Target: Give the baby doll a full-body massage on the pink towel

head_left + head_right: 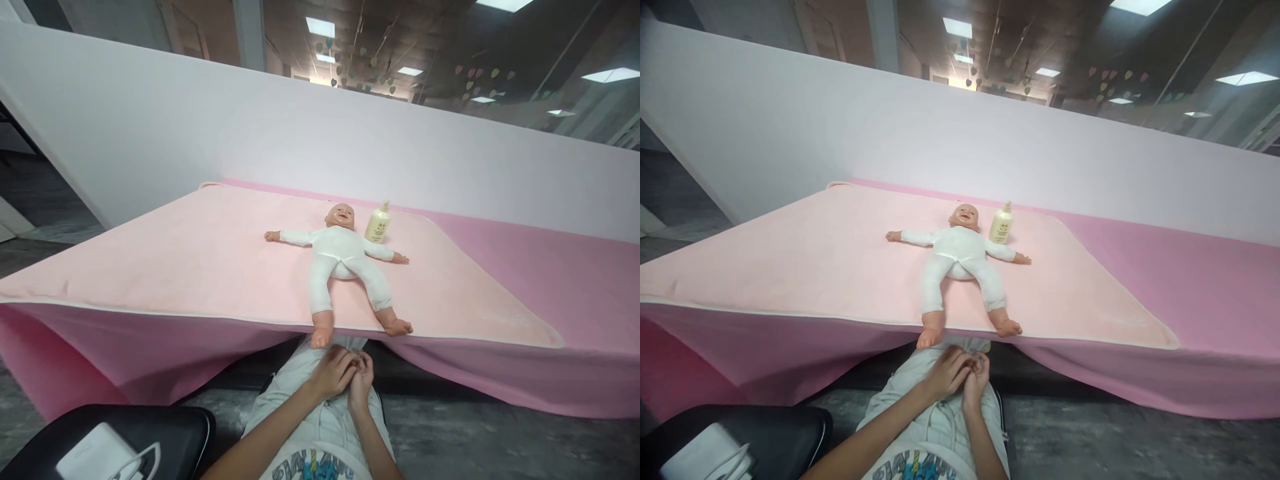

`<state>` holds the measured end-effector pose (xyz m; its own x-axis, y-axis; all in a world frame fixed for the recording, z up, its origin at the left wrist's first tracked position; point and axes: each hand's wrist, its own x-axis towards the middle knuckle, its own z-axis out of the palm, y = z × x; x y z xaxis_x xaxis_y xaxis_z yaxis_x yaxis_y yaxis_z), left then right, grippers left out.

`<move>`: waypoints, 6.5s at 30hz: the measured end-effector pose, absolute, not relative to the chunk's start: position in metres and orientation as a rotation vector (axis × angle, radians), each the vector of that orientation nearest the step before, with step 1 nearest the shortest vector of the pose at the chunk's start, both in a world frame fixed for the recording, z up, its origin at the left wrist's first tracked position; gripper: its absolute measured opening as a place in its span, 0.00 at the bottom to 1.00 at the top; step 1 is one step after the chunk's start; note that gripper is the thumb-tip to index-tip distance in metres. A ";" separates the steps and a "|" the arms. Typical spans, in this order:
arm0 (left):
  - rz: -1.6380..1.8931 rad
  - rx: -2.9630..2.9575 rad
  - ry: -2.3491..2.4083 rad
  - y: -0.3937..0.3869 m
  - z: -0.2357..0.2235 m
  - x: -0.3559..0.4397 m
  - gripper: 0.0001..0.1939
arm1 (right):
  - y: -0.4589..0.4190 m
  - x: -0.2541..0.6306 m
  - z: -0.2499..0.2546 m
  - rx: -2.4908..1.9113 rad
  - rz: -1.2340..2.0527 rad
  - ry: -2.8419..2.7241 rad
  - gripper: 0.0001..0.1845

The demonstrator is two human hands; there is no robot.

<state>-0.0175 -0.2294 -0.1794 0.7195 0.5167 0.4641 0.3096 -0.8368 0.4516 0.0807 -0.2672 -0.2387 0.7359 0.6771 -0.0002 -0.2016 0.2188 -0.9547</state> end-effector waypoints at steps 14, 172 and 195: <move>0.905 2.570 0.712 -0.227 -0.185 -0.015 0.19 | -0.266 0.080 -0.238 -1.180 0.690 -0.387 0.21; 1.002 2.205 0.996 -0.222 -0.176 -0.022 0.19 | -0.253 0.085 -0.231 -1.692 -0.349 -1.586 0.13; 1.015 2.224 0.971 -0.222 -0.176 -0.022 0.20 | -0.258 0.086 -0.223 -1.681 -0.083 -1.370 0.08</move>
